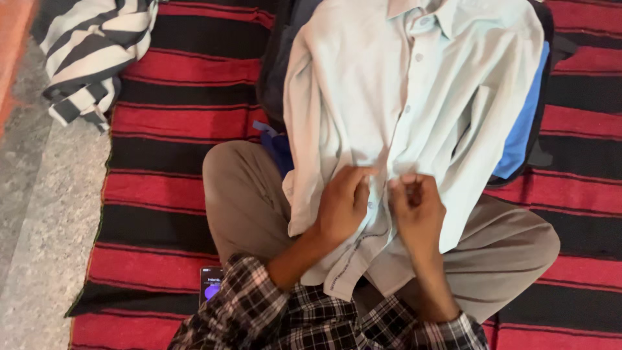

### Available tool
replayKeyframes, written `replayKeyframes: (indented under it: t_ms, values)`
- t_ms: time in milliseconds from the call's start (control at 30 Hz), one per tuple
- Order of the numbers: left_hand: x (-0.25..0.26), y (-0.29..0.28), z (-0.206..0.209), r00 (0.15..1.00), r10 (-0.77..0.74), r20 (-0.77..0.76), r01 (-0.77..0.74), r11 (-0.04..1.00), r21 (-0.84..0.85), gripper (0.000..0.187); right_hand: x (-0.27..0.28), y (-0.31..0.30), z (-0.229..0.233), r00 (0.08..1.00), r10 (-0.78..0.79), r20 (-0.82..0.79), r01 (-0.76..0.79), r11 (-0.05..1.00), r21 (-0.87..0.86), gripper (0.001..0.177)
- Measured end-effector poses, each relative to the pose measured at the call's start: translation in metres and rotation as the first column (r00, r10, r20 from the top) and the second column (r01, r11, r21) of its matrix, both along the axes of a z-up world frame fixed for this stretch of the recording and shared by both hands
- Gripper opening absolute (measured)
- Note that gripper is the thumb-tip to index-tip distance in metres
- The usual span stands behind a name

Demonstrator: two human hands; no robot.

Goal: The person packs clothes into a suitcase, buttoning a white shirt by hand while it rests on their lap.

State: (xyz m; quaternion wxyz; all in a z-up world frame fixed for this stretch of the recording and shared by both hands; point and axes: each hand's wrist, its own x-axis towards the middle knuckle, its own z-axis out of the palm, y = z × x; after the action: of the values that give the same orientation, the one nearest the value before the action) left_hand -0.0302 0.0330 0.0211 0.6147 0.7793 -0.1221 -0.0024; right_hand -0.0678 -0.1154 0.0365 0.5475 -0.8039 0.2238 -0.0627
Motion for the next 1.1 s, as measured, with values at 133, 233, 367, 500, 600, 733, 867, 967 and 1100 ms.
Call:
replayKeyframes:
  t_ms: [133,233,367,500,600,733,867,967,1100]
  values:
    - [-0.041,0.01,0.006,0.973,0.111,0.202,-0.15,0.97,0.193,0.026,-0.033,0.017,-0.006,0.992,0.126,-0.001,-0.124,0.975,-0.186,0.022]
    - [-0.047,0.004,-0.007,0.987,0.115,0.11,-0.136,0.968,0.209,0.017,-0.044,0.021,-0.02,0.992,0.019,-0.122,-0.046,0.974,-0.223,0.024]
    - [-0.049,0.0,-0.017,0.995,0.087,0.04,-0.093,0.983,0.162,0.012,-0.046,0.018,-0.02,0.988,0.024,0.15,-0.064,0.961,0.27,0.023]
    - [-0.055,0.0,-0.019,0.998,0.064,-0.016,-0.061,0.991,0.121,0.016,-0.05,0.012,-0.019,0.999,-0.033,0.002,0.031,0.956,0.29,0.016]
    - [-0.058,0.0,-0.025,0.971,0.015,-0.237,-0.014,1.0,0.006,0.016,-0.059,0.013,-0.023,0.999,-0.023,-0.025,0.031,0.922,0.386,0.016]
    - [-0.058,-0.003,-0.044,0.903,-0.078,-0.422,-0.054,0.955,-0.292,0.026,-0.071,0.013,-0.029,0.998,-0.056,0.002,0.049,0.894,0.446,0.019]
    - [-0.056,-0.006,-0.063,0.755,-0.208,-0.622,-0.065,0.92,-0.386,0.026,-0.072,0.011,-0.035,0.999,-0.043,0.027,0.024,0.863,0.505,0.019]
    - [-0.054,-0.006,-0.064,0.873,-0.139,-0.467,-0.008,0.954,-0.3,0.02,-0.073,0.009,-0.037,0.999,-0.046,0.006,0.037,0.862,0.506,0.017]
    - [-0.052,0.009,-0.03,0.961,-0.007,-0.277,-0.021,0.995,-0.099,0.017,-0.073,0.008,-0.034,0.996,-0.079,0.03,0.063,0.933,0.355,0.014]
